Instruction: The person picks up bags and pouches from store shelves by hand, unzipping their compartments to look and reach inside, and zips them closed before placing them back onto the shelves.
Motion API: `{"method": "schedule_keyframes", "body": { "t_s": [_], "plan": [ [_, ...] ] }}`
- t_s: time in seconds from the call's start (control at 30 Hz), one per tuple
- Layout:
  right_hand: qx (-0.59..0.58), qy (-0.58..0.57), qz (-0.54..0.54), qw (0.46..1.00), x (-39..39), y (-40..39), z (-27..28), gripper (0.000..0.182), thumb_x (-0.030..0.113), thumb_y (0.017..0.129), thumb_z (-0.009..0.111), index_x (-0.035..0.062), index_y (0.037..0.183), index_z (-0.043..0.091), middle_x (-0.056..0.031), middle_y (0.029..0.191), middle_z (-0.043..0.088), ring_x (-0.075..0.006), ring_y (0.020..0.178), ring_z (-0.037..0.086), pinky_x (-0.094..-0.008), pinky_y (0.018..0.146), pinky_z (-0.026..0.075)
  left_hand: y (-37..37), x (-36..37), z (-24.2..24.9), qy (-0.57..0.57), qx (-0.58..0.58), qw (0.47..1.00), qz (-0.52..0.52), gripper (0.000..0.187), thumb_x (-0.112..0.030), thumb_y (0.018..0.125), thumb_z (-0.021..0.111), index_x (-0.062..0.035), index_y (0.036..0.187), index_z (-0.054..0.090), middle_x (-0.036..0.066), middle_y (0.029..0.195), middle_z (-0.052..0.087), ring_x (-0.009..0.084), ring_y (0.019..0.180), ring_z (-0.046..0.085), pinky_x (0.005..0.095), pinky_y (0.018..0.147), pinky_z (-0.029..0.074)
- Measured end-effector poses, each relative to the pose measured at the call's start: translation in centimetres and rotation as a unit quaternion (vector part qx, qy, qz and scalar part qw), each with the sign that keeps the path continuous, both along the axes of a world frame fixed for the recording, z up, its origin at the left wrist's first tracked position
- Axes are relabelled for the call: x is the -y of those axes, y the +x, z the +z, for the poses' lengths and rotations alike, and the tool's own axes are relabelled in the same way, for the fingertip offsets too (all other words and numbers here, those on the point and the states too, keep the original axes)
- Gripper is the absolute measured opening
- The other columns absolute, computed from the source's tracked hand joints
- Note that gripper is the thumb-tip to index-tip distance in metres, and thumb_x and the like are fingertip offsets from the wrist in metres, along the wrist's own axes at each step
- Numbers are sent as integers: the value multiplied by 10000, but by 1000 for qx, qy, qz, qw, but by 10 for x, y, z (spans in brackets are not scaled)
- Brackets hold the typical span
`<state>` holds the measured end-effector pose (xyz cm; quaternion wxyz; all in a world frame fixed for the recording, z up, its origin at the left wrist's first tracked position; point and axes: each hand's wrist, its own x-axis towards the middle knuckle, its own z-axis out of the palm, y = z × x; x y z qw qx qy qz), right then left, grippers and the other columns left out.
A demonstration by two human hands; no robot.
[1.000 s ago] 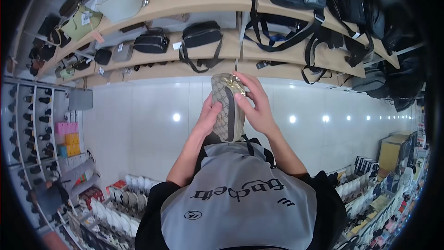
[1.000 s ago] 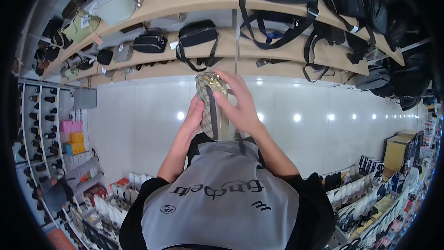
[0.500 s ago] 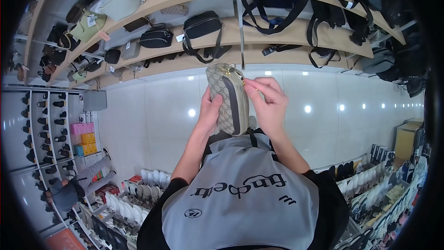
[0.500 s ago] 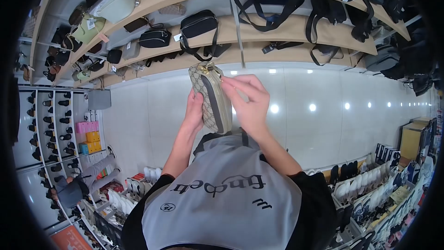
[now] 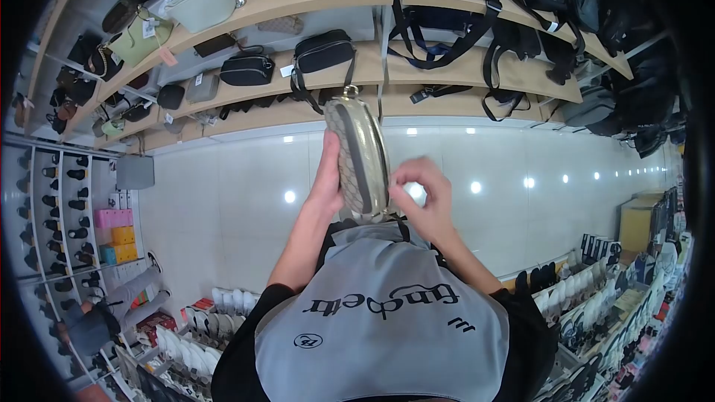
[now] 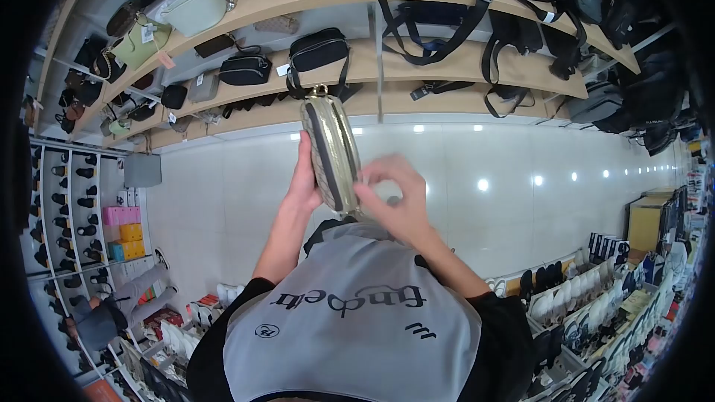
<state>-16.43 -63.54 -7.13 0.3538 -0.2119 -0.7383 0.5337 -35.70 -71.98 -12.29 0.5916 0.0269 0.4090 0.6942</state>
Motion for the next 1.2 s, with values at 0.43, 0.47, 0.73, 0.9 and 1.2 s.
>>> {"method": "schedule_keyframes", "body": {
  "t_s": [0.43,0.47,0.73,0.9,1.2],
  "plan": [
    [68,-274,13,959,9,-27,-12,1072,270,938,843,74,1719,136,-318,1556,468,-412,1371,599,-474,1029,587,2,-2,12,9,-188,977,-105,681,-487,1135,477,-85,1671,361,182,1513,578,274,1395,565,418,1162,467],
    [80,-258,0,963,10,-29,-7,1065,269,936,845,67,1714,147,-320,1551,469,-413,1357,610,-465,1014,594,3,1,20,17,-232,967,-100,713,-443,1111,552,-94,1690,325,197,1532,558,286,1411,547,423,1168,457],
    [68,-208,43,975,-5,-29,-10,949,142,958,733,102,1723,174,-303,1501,570,-373,1280,689,-438,1039,572,-7,-3,48,44,-306,950,-44,837,-240,1016,714,-53,1714,291,155,1646,467,264,1493,471,410,1239,372],
    [24,-222,97,970,-12,-22,-9,966,42,886,657,105,1729,191,-250,1511,586,-331,1350,627,-421,1146,479,-18,4,41,42,-237,971,-15,808,-124,944,659,-37,1693,369,165,1604,536,255,1458,524,380,1222,387],
    [10,-262,91,961,-7,-19,3,959,92,909,741,120,1717,225,-227,1551,552,-343,1368,614,-438,1075,534,-8,7,52,101,-356,929,-16,846,-68,943,695,-47,1707,333,159,1713,409,275,1542,448,397,1272,338]
  ]
}}
